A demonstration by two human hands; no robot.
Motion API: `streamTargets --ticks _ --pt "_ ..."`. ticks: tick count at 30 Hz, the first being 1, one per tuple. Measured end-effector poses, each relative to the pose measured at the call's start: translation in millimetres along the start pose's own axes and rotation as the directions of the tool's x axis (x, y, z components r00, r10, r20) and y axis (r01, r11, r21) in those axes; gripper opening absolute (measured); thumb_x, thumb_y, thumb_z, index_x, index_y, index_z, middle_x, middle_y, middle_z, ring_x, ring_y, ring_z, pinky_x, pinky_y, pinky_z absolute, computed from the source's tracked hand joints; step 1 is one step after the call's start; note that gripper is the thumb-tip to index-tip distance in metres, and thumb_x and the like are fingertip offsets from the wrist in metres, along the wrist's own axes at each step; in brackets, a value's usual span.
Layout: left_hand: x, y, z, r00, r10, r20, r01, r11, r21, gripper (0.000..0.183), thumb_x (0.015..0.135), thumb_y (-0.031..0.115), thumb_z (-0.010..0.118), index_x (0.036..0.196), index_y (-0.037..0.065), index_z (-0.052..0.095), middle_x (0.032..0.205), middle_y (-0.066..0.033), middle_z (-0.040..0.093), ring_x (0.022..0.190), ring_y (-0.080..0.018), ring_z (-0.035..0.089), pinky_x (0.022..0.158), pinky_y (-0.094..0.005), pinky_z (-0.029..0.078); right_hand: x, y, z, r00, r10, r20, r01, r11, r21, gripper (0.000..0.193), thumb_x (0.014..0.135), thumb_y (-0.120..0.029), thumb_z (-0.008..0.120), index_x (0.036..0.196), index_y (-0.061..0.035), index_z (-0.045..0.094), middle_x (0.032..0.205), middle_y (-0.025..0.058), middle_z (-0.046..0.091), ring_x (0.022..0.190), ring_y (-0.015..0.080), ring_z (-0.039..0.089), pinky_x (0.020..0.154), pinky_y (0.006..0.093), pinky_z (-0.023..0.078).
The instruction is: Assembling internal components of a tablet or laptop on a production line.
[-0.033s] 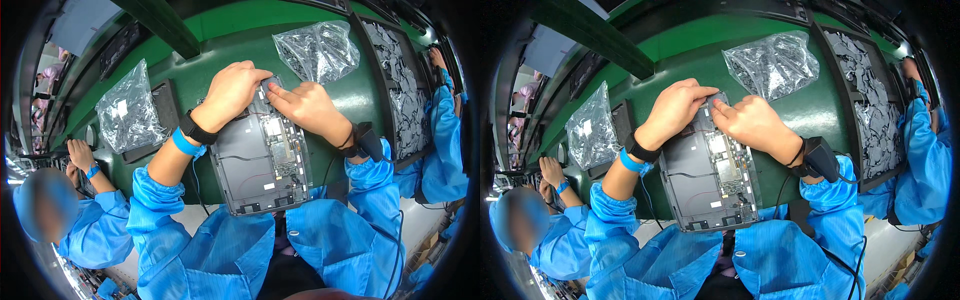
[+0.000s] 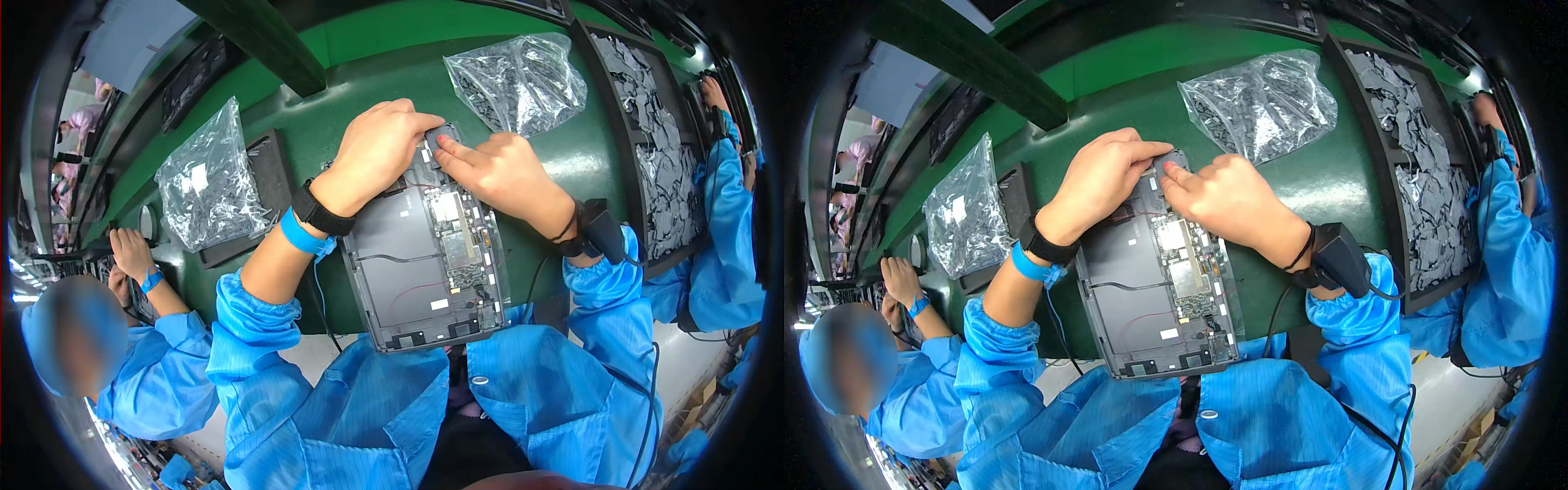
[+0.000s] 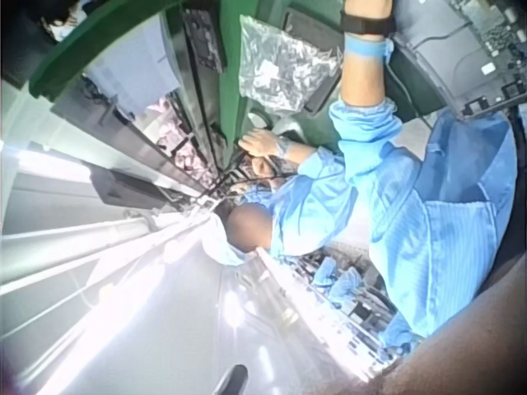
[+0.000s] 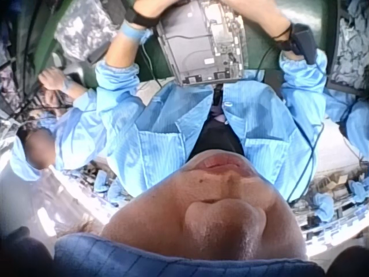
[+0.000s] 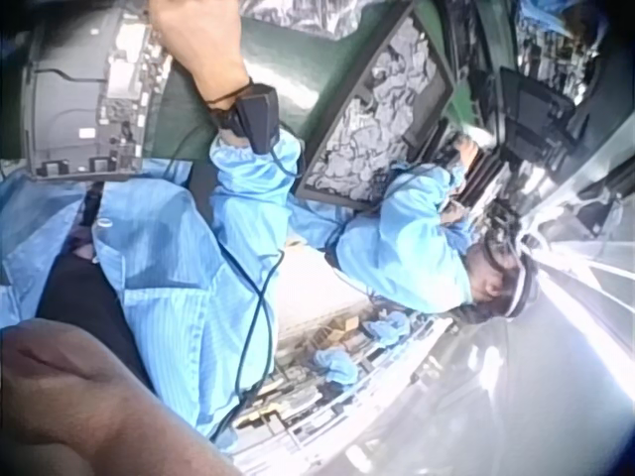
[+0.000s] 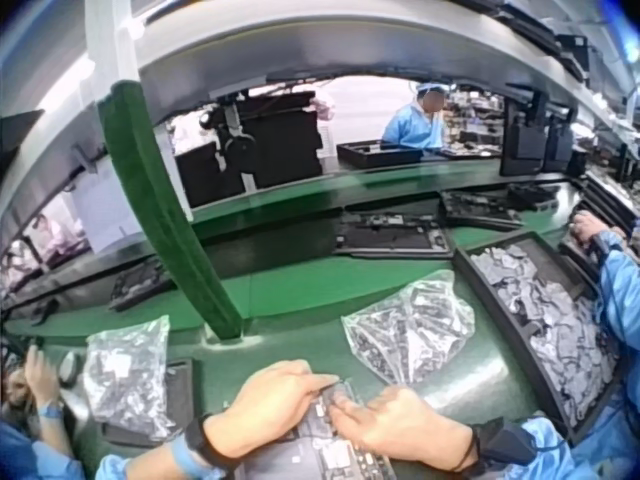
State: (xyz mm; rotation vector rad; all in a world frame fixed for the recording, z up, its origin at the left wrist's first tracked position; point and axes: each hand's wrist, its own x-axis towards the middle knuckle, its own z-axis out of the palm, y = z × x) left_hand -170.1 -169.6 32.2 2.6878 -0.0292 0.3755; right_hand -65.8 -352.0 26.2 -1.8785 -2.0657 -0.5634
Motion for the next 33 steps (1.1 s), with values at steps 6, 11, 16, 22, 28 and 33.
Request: streamTargets --ticks 6,11,16,22,28,33 --pt "2.0 -2.5 1.0 1.000 0.011 0.019 -0.012 0.999 0.032 0.028 0.082 0.004 0.063 0.107 0.010 0.072 0.081 -0.0095 0.059 0.083 -0.0287 0.060 0.073 -0.0391 0.049 6.1 -9.3 -6.8 0.981 0.156 0.115 -0.162 0.986 0.043 0.014 0.077 -0.010 0.060 0.089 -0.0057 0.066 0.093 0.0087 0.071 0.055 0.0206 0.067 0.049 0.0352 0.050" --pt "0.2 -2.8 -0.5 1.000 0.005 0.024 -0.006 0.999 0.038 0.029 0.082 0.003 0.061 0.109 0.008 0.071 0.084 -0.0108 0.060 0.085 -0.0299 0.060 0.075 -0.0395 0.049 26.5 1.9 -31.3 0.913 0.206 0.353 -0.261 0.959 0.114 0.013 0.083 -0.010 0.057 0.088 -0.0067 0.069 0.074 0.0136 0.069 0.059 0.0295 0.067 0.052 0.0405 0.052" --pt "-0.7 -5.9 2.8 1.000 0.018 0.005 -0.018 1.000 0.016 0.031 0.083 0.000 0.058 0.110 0.007 0.070 0.086 -0.0119 0.061 0.088 -0.0313 0.060 0.078 -0.0404 0.049 28.5 13.9 -36.0 0.881 0.176 0.439 -0.277 0.945 0.177 0.021 0.083 -0.008 0.057 0.094 -0.0122 0.074 0.071 0.0146 0.067 0.063 0.0326 0.066 0.058 0.0436 0.052" --pt "-1.4 -0.9 -3.7 0.999 -0.009 0.035 0.008 0.999 0.033 0.031 0.083 0.001 0.056 0.111 0.006 0.069 0.087 -0.0123 0.061 0.088 -0.0328 0.059 0.080 -0.0414 0.048 23.0 -21.1 -16.2 0.927 0.148 0.345 -0.133 0.989 -0.068 0.023 0.079 -0.008 0.059 0.096 -0.0027 0.073 0.107 0.0151 0.070 0.063 0.0229 0.069 0.055 0.0360 0.053" --pt "-34.9 13.4 -21.0 0.992 -0.102 -0.067 0.091 0.984 -0.154 0.042 0.091 0.007 0.053 0.133 0.000 0.051 0.130 -0.0203 0.053 0.125 -0.0363 0.046 0.106 -0.0403 0.036 5.1 -14.8 -21.0 0.867 0.286 0.407 -0.380 0.909 0.172 0.044 0.078 0.000 0.058 0.123 -0.0001 0.061 0.129 0.0199 0.059 0.087 0.0302 0.069 0.071 0.0359 0.055" --pt "-135.0 46.3 -31.4 0.683 -0.725 -0.083 0.315 0.396 -0.863 0.062 0.092 0.008 0.056 0.148 0.004 0.030 0.148 -0.0100 0.038 0.134 -0.0230 0.038 0.114 -0.0418 0.025 -53.5 -41.4 -26.0 0.680 0.676 0.284 -0.606 0.299 0.737 0.055 0.092 -0.001 0.052 0.146 -0.0020 0.037 0.151 0.0161 0.037 0.140 0.0301 0.036 0.110 0.0397 0.034"
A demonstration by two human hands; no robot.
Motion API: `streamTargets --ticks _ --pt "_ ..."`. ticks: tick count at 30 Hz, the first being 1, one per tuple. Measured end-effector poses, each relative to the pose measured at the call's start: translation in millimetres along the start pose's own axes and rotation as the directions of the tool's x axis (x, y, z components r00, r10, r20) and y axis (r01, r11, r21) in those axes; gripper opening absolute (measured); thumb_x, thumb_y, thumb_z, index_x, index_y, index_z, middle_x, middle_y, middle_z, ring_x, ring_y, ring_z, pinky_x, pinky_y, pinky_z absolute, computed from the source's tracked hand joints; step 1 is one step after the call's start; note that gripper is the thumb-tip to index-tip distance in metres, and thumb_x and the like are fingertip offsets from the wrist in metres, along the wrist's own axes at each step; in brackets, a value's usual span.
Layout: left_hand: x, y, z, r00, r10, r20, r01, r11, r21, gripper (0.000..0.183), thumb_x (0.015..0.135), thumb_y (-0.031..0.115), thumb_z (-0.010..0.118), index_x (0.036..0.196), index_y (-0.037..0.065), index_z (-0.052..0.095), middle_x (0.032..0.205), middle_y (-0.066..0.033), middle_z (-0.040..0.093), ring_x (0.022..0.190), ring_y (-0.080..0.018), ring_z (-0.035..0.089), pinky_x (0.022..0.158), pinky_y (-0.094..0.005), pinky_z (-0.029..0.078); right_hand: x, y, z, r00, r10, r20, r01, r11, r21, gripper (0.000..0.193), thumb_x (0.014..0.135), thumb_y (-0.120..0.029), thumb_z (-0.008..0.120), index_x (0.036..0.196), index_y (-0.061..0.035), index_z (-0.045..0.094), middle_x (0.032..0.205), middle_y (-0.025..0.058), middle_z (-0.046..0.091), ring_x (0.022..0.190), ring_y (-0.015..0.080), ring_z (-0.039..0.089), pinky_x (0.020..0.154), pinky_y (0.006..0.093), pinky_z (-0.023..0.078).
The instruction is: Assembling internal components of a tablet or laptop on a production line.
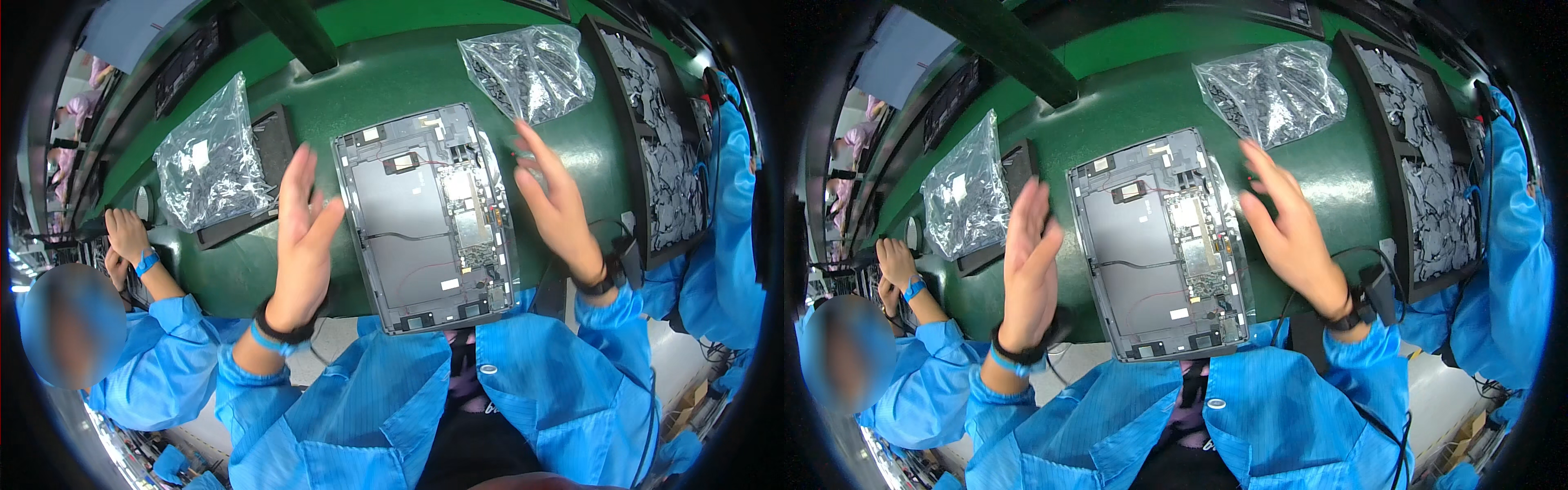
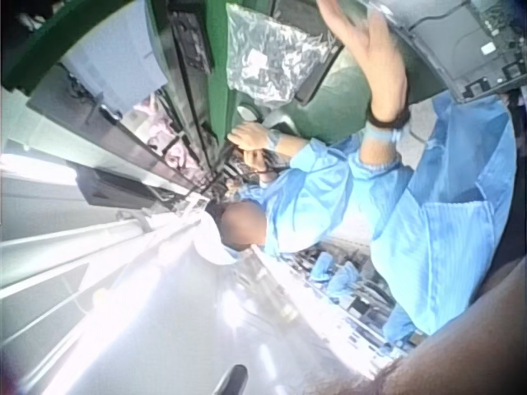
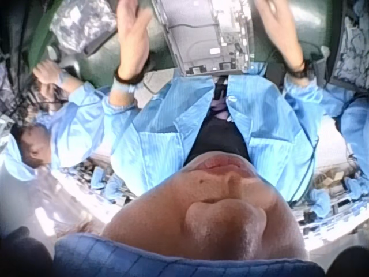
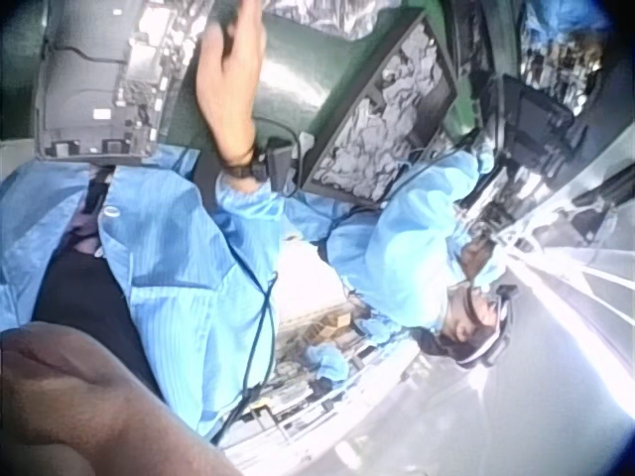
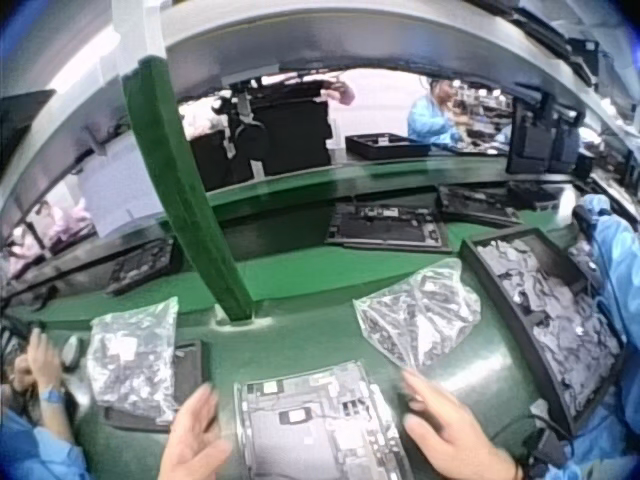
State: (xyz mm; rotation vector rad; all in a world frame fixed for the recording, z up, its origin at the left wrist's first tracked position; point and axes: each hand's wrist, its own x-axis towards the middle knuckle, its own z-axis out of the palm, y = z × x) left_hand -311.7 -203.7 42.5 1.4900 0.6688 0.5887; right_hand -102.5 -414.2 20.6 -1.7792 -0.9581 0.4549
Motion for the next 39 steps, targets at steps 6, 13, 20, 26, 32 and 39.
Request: streamTargets --ticks 6,13,20,26,32,39 --pt "-32.8 11.5 -13.2 0.820 -0.495 0.287 0.568 0.764 -0.306 0.052 0.098 0.019 0.054 0.144 0.003 0.035 0.142 -0.0073 0.043 0.125 -0.0170 0.045 0.105 -0.0423 0.035 -55.6 -7.5 35.0 0.983 0.109 0.149 -0.171 0.834 0.524 0.068 0.095 0.002 0.043 0.152 0.0041 0.007 0.160 0.0203 0.008 0.148 0.0267 0.011 0.118 0.0356 0.010" --pt "8.3 -3.6 1.0 0.827 -0.349 0.440 0.470 0.859 -0.202 0.038 0.098 0.023 0.056 0.126 -0.003 0.054 0.116 -0.0073 0.064 0.107 -0.0140 0.060 0.095 -0.0304 0.047 -54.9 -0.8 24.0 0.969 0.204 0.137 -0.239 0.649 0.723 0.072 0.092 0.001 0.047 0.153 0.0014 0.008 0.159 0.0206 0.015 0.147 0.0255 0.018 0.117 0.0357 0.016" --pt "53.6 -8.2 21.8 0.870 -0.181 0.459 0.382 0.836 -0.394 0.037 0.101 0.026 0.052 0.124 -0.003 0.053 0.115 -0.0088 0.063 0.103 -0.0133 0.061 0.091 -0.0327 0.050 -32.8 -29.0 4.1 0.924 0.381 0.032 -0.310 0.698 0.646 0.058 0.096 -0.011 0.052 0.147 0.0036 0.029 0.138 0.0131 0.050 0.123 0.0183 0.051 0.105 0.0321 0.039" --pt "69.7 -24.2 16.8 0.827 -0.168 0.537 0.294 0.942 -0.159 0.057 0.102 0.041 0.046 0.139 -0.001 0.042 0.128 -0.0131 0.056 0.119 -0.0227 0.053 0.102 -0.0354 0.041 82.9 -31.9 -39.8 0.958 0.264 -0.113 -0.166 0.831 0.531 0.047 0.095 -0.009 0.050 0.139 0.0035 0.042 0.127 0.0111 0.059 0.111 0.0173 0.059 0.096 0.0305 0.048" --pt "53.8 -41.5 26.2 0.614 -0.089 0.785 0.205 0.978 -0.049 0.036 0.100 0.018 0.054 0.131 0.000 0.050 0.122 -0.0099 0.058 0.113 -0.0159 0.055 0.098 -0.0305 0.044 288.2 4.8 -9.0 0.950 0.232 -0.208 -0.108 0.873 0.476 0.039 0.093 -0.006 0.051 0.130 0.0053 0.050 0.116 0.0117 0.062 0.105 0.0200 0.058 0.092 0.0332 0.046" --pt "51.6 -45.1 27.5 0.539 -0.144 0.830 0.347 0.936 -0.062 0.034 0.101 0.017 0.051 0.130 0.001 0.051 0.116 -0.0092 0.061 0.107 -0.0139 0.057 0.095 -0.0298 0.046 371.3 40.8 99.1 0.975 0.219 -0.020 -0.168 0.799 0.578 0.020 0.090 -0.006 0.052 0.107 0.0031 0.058 0.089 0.0088 0.065 0.075 0.0223 0.062 0.073 0.0387 0.051"
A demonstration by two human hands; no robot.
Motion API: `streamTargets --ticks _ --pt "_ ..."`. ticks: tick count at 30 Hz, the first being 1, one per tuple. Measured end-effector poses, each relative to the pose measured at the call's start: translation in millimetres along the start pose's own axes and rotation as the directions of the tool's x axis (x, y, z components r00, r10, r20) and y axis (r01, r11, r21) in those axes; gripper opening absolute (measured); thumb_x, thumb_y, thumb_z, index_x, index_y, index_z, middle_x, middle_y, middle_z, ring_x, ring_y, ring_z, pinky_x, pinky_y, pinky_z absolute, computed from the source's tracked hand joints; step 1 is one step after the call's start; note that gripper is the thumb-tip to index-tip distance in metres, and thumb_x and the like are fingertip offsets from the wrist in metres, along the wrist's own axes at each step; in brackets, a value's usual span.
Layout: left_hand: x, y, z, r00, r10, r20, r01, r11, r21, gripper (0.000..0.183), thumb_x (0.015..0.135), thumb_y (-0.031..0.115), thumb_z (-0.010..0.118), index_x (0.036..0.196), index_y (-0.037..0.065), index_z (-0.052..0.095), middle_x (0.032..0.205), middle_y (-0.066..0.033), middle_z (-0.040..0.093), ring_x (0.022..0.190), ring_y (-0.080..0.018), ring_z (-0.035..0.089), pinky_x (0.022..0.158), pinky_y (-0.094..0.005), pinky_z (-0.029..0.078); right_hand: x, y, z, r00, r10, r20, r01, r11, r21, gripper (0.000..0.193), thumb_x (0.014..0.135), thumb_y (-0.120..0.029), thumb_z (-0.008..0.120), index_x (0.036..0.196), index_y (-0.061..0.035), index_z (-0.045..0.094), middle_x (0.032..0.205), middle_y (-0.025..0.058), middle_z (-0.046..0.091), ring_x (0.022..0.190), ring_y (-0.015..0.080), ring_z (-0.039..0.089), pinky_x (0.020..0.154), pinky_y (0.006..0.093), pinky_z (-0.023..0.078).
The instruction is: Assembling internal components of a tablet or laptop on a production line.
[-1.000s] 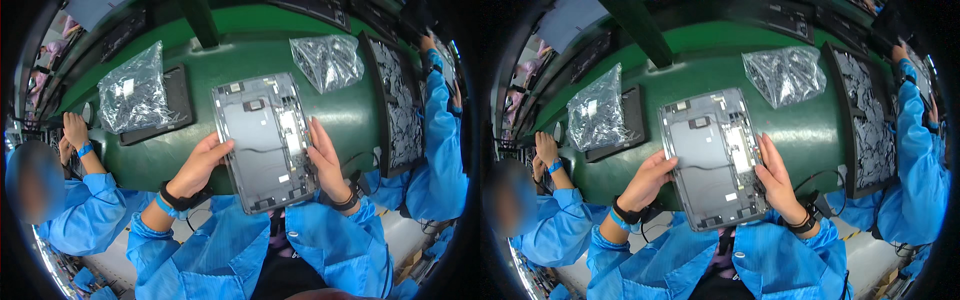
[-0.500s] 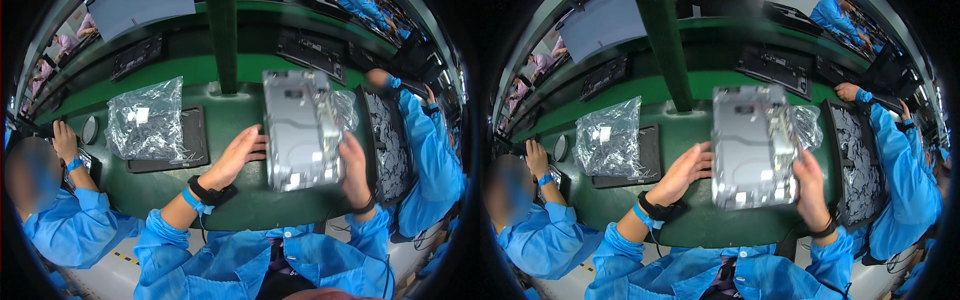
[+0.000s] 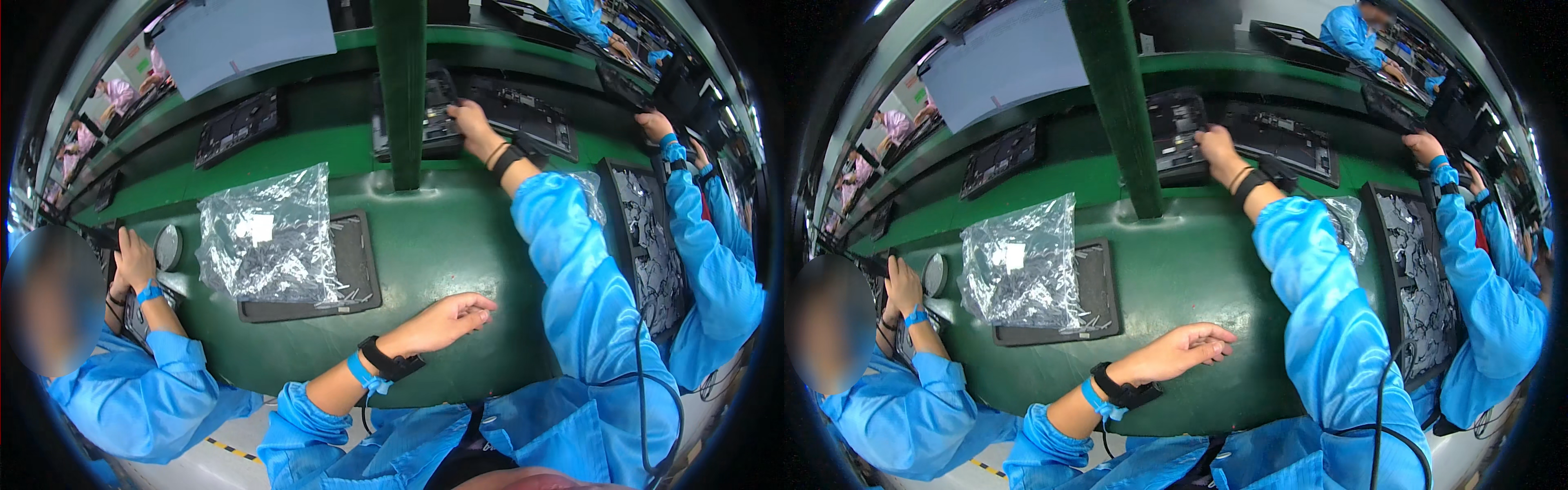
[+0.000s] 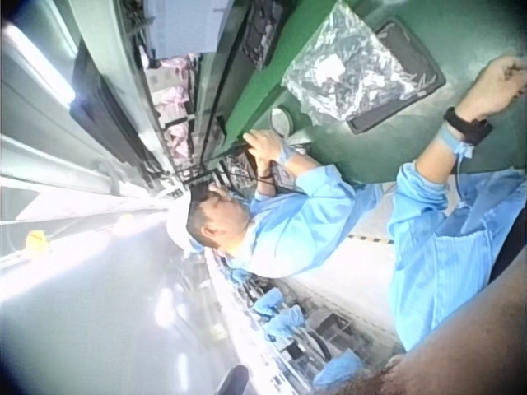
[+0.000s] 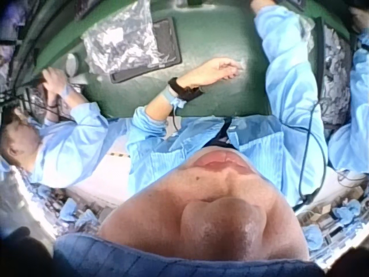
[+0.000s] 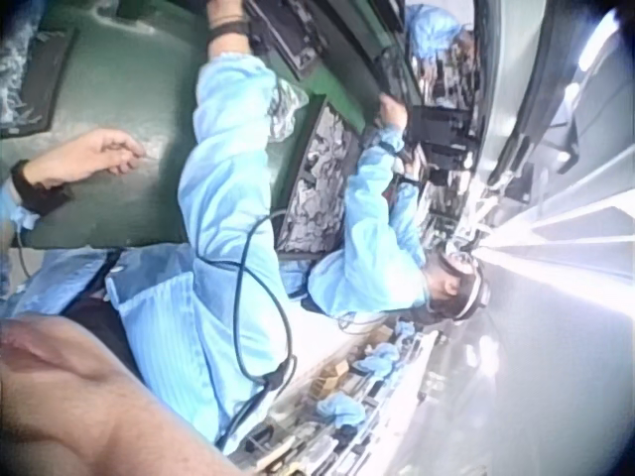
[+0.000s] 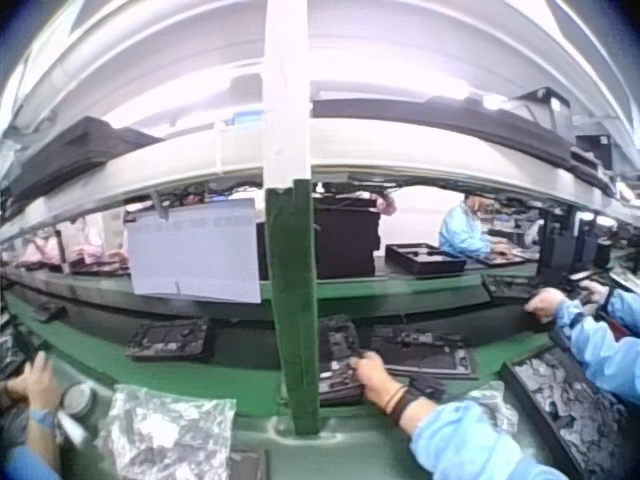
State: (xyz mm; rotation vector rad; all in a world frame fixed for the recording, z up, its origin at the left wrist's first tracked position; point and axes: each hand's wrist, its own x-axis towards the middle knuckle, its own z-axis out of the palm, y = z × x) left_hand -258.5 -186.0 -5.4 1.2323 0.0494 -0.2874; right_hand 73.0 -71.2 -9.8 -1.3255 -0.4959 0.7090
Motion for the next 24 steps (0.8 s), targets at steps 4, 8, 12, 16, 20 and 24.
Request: streamTargets --ticks 4,8,12,16,20,24 --pt "0.1 -1.5 -0.6 1.000 -0.024 -0.009 0.024 1.000 -0.005 0.034 0.101 0.019 0.051 0.131 0.002 0.051 0.115 -0.0078 0.061 0.106 -0.0132 0.056 0.094 -0.0303 0.047 14.9 5.0 8.0 0.998 0.051 -0.031 -0.059 0.921 -0.385 0.028 0.090 -0.010 0.054 0.112 0.0059 0.058 0.096 0.0123 0.066 0.083 0.0253 0.065 0.078 0.0385 0.051" --pt "-4.9 4.4 -4.8 0.998 -0.045 -0.048 0.046 0.999 0.004 0.035 0.101 0.020 0.051 0.132 0.003 0.051 0.117 -0.0079 0.061 0.109 -0.0138 0.056 0.094 -0.0307 0.047 15.2 -33.3 -27.0 0.752 -0.645 0.133 0.456 0.364 -0.812 0.032 0.084 -0.020 0.055 0.108 -0.0028 0.067 0.102 0.0235 0.067 0.091 0.0424 0.065 0.084 0.0473 0.052" --pt "2.3 12.2 1.0 0.999 -0.033 -0.003 0.033 0.998 0.044 0.035 0.101 0.020 0.051 0.132 0.003 0.051 0.119 -0.0085 0.060 0.111 -0.0146 0.056 0.095 -0.0305 0.046 26.2 -75.4 -185.2 0.737 -0.674 0.050 -0.048 -0.127 -0.991 0.038 0.085 -0.033 0.059 0.105 -0.0003 0.061 0.104 0.0247 0.065 0.089 0.0411 0.066 0.077 0.0500 0.054" --pt "-8.4 12.0 -0.3 0.998 -0.041 -0.040 0.045 0.995 0.085 0.036 0.101 0.021 0.051 0.132 0.003 0.051 0.121 -0.0088 0.060 0.111 -0.0151 0.057 0.094 -0.0299 0.046 -9.8 -68.7 -215.2 0.823 -0.229 -0.519 -0.531 0.013 -0.847 0.073 0.078 -0.059 0.065 0.124 -0.0017 0.059 0.135 0.0256 0.050 0.123 0.0395 0.052 0.102 0.0443 0.044" --pt "-9.7 12.8 -8.1 0.998 -0.052 -0.022 0.052 0.998 -0.022 0.038 0.102 0.024 0.051 0.132 0.002 0.051 0.121 -0.0098 0.061 0.110 -0.0162 0.058 0.094 -0.0308 0.047 -0.6 -46.0 -232.3 0.801 -0.164 -0.575 -0.532 0.244 -0.811 0.067 0.079 -0.052 0.067 0.122 -0.0004 0.061 0.125 0.0278 0.058 0.117 0.0379 0.058 0.099 0.0436 0.046" --pt "21.9 32.9 -4.9 0.996 -0.009 -0.091 -0.013 0.970 -0.241 0.033 0.101 0.020 0.050 0.126 -0.001 0.054 0.116 -0.0128 0.063 0.103 -0.0206 0.063 0.089 -0.0324 0.052 7.6 -30.4 -295.3 0.791 -0.209 -0.575 -0.298 0.689 -0.660 0.040 0.083 -0.027 0.067 0.108 0.0044 0.065 0.088 0.0164 0.067 0.076 0.0299 0.065 0.065 0.0422 0.050"
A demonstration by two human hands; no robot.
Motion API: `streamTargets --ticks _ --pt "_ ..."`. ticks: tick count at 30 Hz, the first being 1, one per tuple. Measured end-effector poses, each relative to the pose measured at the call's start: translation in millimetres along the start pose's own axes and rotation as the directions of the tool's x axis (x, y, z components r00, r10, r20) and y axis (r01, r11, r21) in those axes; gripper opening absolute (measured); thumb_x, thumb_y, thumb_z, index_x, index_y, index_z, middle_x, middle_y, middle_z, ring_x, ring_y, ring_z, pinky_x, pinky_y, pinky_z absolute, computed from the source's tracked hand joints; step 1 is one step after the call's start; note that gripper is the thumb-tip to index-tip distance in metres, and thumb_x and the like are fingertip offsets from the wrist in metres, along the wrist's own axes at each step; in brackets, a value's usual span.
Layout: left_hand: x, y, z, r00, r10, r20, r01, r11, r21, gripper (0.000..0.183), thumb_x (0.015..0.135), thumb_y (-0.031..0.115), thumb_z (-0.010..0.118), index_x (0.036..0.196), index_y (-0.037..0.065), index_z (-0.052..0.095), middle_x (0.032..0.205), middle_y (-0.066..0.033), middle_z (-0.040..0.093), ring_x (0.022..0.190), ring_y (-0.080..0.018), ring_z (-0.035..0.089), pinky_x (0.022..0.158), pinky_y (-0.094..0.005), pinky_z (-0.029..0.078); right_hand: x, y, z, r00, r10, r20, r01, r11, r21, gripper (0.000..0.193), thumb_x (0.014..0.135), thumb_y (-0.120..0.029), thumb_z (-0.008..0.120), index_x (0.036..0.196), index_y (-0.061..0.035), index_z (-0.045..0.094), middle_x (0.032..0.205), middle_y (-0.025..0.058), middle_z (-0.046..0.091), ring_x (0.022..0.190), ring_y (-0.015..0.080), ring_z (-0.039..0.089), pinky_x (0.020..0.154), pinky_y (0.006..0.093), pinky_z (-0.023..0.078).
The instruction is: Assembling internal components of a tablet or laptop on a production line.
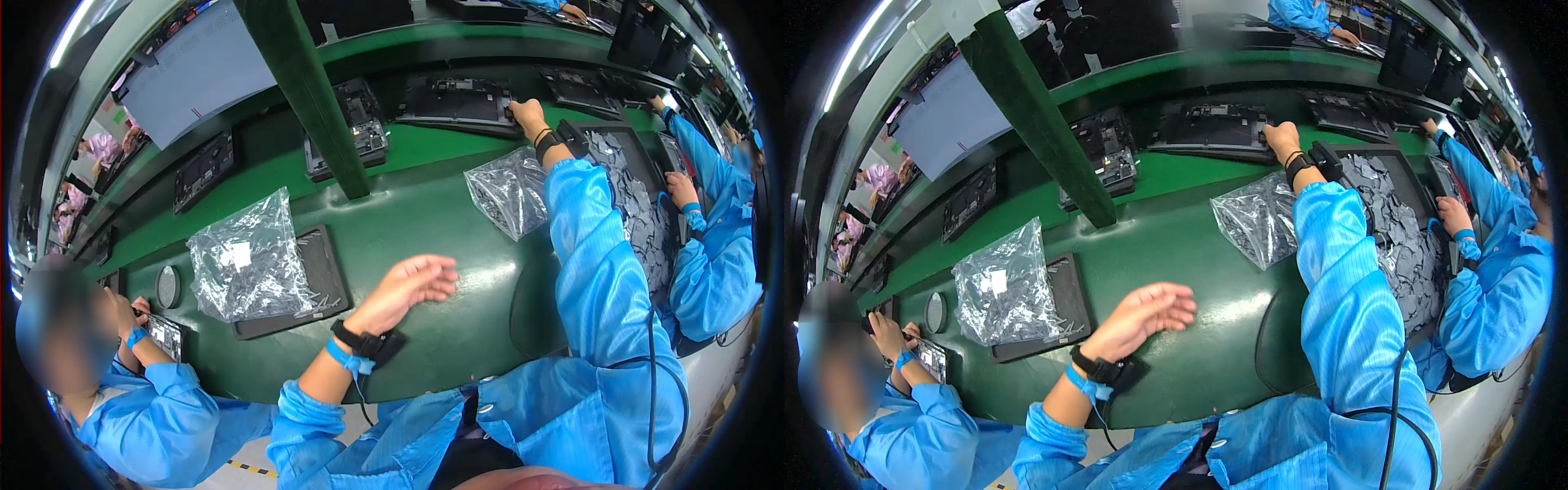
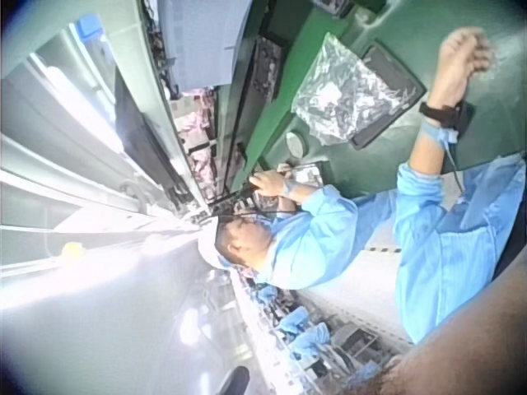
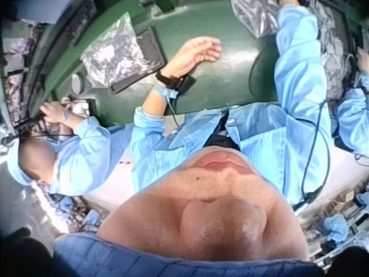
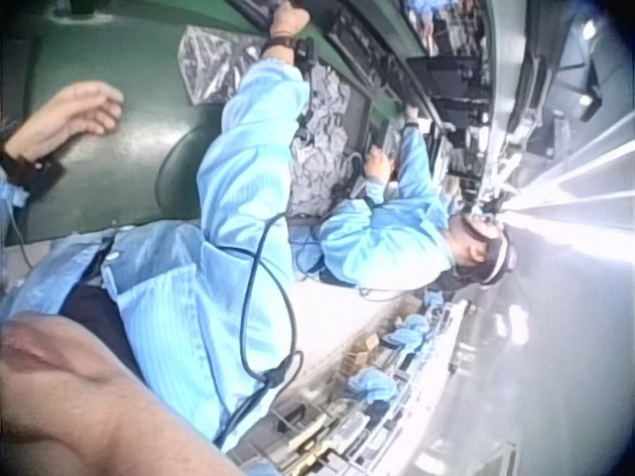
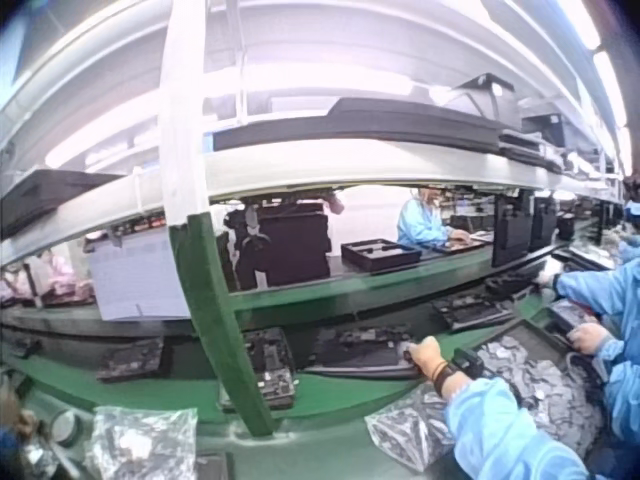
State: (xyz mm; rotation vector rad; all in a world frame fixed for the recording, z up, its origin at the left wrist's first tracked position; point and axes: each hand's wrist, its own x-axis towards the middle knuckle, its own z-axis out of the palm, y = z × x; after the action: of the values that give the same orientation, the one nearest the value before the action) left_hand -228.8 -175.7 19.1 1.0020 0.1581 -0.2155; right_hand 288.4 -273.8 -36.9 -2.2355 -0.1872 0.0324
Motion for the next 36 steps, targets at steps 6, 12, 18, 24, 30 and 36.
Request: streamTargets --ticks 6,12,18,24,30,36 --pt "50.8 16.6 0.1 0.975 0.097 -0.199 -0.153 0.945 -0.288 0.034 0.100 0.019 0.051 0.127 -0.002 0.049 0.116 -0.0187 0.062 0.103 -0.0277 0.064 0.090 -0.0382 0.054 -143.4 -91.7 -26.5 0.999 -0.037 0.017 0.017 0.763 0.646 0.077 0.083 -0.006 0.062 0.144 0.0062 0.017 0.091 0.0118 0.059 0.066 0.0165 0.059 0.053 0.0333 0.050" --pt "107.3 49.1 29.9 0.845 0.251 -0.471 -0.417 0.862 -0.289 0.047 0.102 0.033 0.047 0.130 -0.004 0.043 0.125 -0.0218 0.056 0.116 -0.0299 0.056 0.102 -0.0453 0.045 -297.5 -81.8 -65.0 0.981 -0.179 -0.068 0.150 0.496 0.855 0.073 0.087 0.002 0.052 0.148 0.0004 0.012 0.115 0.0153 0.057 0.093 0.0174 0.060 0.077 0.0271 0.051" --pt "89.3 14.8 24.7 0.649 0.450 -0.614 -0.591 0.806 -0.035 0.024 0.099 0.009 0.045 0.118 -0.003 0.054 0.118 -0.0126 0.062 0.105 -0.0232 0.061 0.095 -0.0386 0.047 -404.8 -38.2 -90.0 0.976 -0.181 -0.119 0.202 0.556 0.806 0.062 0.096 -0.012 0.055 0.149 -0.0067 0.023 0.136 0.0145 0.043 0.109 0.0195 0.055 0.093 0.0333 0.046" --pt "-24.1 -14.6 24.5 0.744 0.273 -0.610 -0.336 0.942 0.012 0.031 0.101 0.010 0.044 0.128 -0.004 0.045 0.123 -0.0140 0.059 0.110 -0.0213 0.059 0.097 -0.0364 0.048 -361.4 -31.2 -150.1 0.808 -0.589 0.015 0.498 0.697 0.516 0.021 0.090 -0.003 0.060 0.110 0.0010 0.064 0.105 0.0086 0.066 0.100 0.0190 0.062 0.091 0.0329 0.048" --pt "-76.2 -62.7 38.4 0.735 0.122 -0.667 -0.182 0.983 -0.021 0.028 0.101 0.016 0.051 0.121 -0.002 0.045 0.117 -0.0115 0.059 0.104 -0.0156 0.059 0.091 -0.0323 0.049 -363.6 -75.5 -101.9 0.237 -0.937 0.257 0.958 0.270 0.099 0.029 0.073 -0.001 0.066 0.102 -0.0043 0.068 0.102 0.0085 0.068 0.089 0.0276 0.063 0.080 0.0362 0.051" --pt "-80.6 -60.0 28.2 0.801 0.179 -0.571 -0.072 0.976 0.205 0.034 0.099 0.018 0.053 0.126 -0.002 0.045 0.113 -0.0079 0.062 0.099 -0.0137 0.061 0.085 -0.0297 0.051 -374.2 -55.2 -61.6 0.132 -0.848 0.514 0.971 0.005 -0.241 0.038 0.069 -0.008 0.068 0.106 -0.0014 0.065 0.111 0.0059 0.068 0.081 0.0186 0.061 0.073 0.0328 0.048"
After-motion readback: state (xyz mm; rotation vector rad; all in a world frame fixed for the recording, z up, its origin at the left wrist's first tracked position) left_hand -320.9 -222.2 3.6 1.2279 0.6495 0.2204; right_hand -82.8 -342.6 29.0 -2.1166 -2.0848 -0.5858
